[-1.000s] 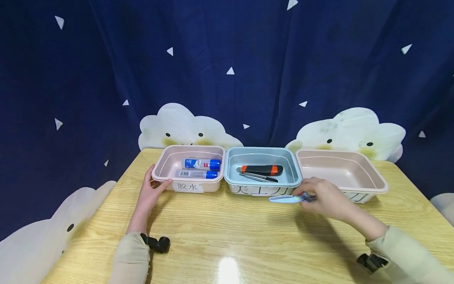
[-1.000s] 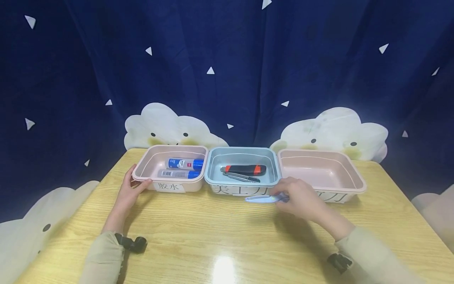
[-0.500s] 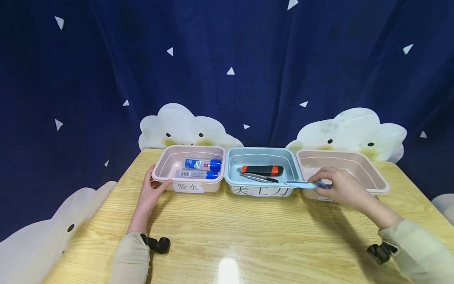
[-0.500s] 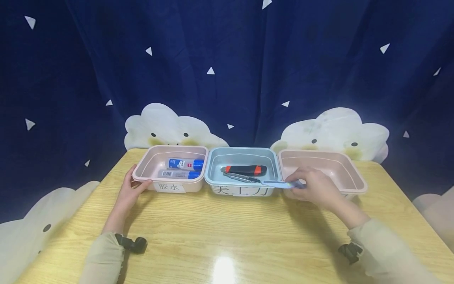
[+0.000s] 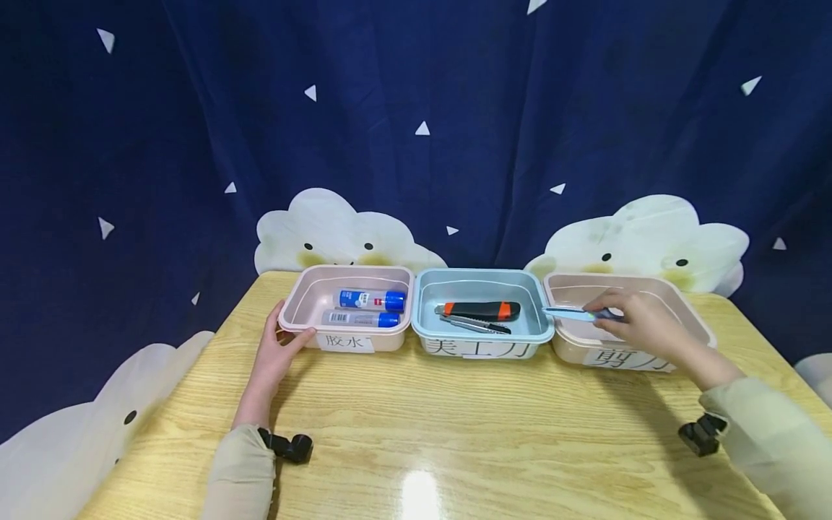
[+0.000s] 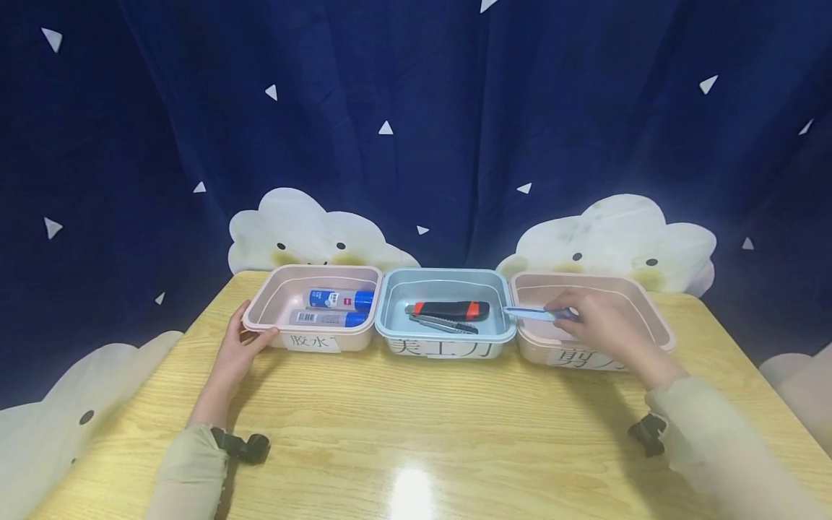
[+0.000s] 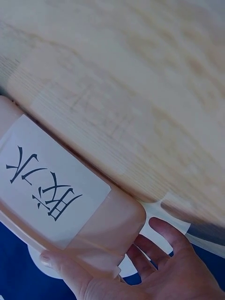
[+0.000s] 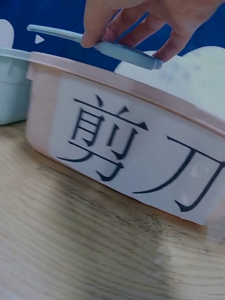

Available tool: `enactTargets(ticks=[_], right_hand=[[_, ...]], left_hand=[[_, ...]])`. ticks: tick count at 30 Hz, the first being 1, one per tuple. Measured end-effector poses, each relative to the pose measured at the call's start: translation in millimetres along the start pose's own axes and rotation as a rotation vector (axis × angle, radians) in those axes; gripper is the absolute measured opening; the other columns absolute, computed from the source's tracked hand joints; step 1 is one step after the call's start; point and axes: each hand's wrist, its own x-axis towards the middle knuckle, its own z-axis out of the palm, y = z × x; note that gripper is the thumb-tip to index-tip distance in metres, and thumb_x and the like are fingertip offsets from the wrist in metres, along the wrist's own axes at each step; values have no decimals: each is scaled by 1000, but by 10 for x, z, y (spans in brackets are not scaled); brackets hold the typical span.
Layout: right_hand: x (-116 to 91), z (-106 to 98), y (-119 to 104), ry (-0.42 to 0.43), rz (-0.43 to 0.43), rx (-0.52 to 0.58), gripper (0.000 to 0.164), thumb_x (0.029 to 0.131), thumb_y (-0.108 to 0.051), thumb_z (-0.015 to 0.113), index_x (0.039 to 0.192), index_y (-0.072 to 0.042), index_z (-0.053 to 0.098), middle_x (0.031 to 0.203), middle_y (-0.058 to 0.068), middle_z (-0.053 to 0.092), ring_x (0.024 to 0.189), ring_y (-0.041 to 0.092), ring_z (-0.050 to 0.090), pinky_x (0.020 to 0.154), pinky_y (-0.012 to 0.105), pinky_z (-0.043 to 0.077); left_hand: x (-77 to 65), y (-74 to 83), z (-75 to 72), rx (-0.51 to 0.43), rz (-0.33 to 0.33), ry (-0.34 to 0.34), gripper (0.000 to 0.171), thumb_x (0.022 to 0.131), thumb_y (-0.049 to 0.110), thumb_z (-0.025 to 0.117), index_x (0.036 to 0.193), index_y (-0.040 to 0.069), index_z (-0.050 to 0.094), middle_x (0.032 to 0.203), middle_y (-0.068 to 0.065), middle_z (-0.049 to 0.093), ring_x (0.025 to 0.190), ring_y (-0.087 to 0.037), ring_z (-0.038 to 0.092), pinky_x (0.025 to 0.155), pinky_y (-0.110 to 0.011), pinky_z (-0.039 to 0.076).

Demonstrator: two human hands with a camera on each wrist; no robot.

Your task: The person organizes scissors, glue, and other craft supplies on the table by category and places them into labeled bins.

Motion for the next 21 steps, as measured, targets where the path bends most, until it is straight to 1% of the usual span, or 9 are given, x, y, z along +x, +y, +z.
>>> enactTargets(ticks=[2,7,10,12,15,17,21], right_hand=[[8,12,57,-16,6,-11,19,71,-5,74,89,-10,71,87,1,68,80,20,63,67,37,48],[18,69,191,-35,17,-38,19,69,-2,74,87,-7,70,84,3,68,78,22,63,68,39,47],[34,101,264,-72,54,-13,18,70,0,72,87,-5,69,84,6,68,77,25,63,69,42,47],[43,120,309,-99,85,-15,17,71,-1,71,88,-5,69,85,7,68,78,25,62,70,43,46],[54,140,375,-125,118,-51,17,72,-4,70,89,-8,70,87,7,69,80,26,62,73,44,44],[51,146,420,-145,139,-93,16,72,-7,70,88,-11,70,87,5,69,79,25,61,72,43,43],[62,183,510,-196,149,-158,15,71,-12,71,84,-17,71,83,-1,68,74,20,59,70,40,43]], left_hand=[[-5,-1,3,-1,1,2,85,83,32,66,147,25,10,138,-13,30,119,-29,33,95,-40,33],[-20,-3,2,-2,-2,1,85,83,31,66,147,25,10,140,-13,29,118,-28,33,95,-40,32],[-21,-1,-3,3,-6,3,85,83,32,66,147,25,9,140,-13,29,119,-28,33,95,-39,33],[-17,1,-10,5,-10,9,85,83,31,66,147,25,10,140,-12,30,119,-28,33,94,-38,33],[-20,10,-15,7,-12,18,85,83,30,66,147,25,10,139,-13,31,117,-28,34,93,-37,33],[-29,19,-16,7,-13,16,85,83,29,66,147,24,10,139,-13,31,117,-29,34,93,-37,32],[-49,30,-26,4,-16,14,86,83,31,66,147,25,10,140,-13,30,119,-30,33,95,-40,32]])
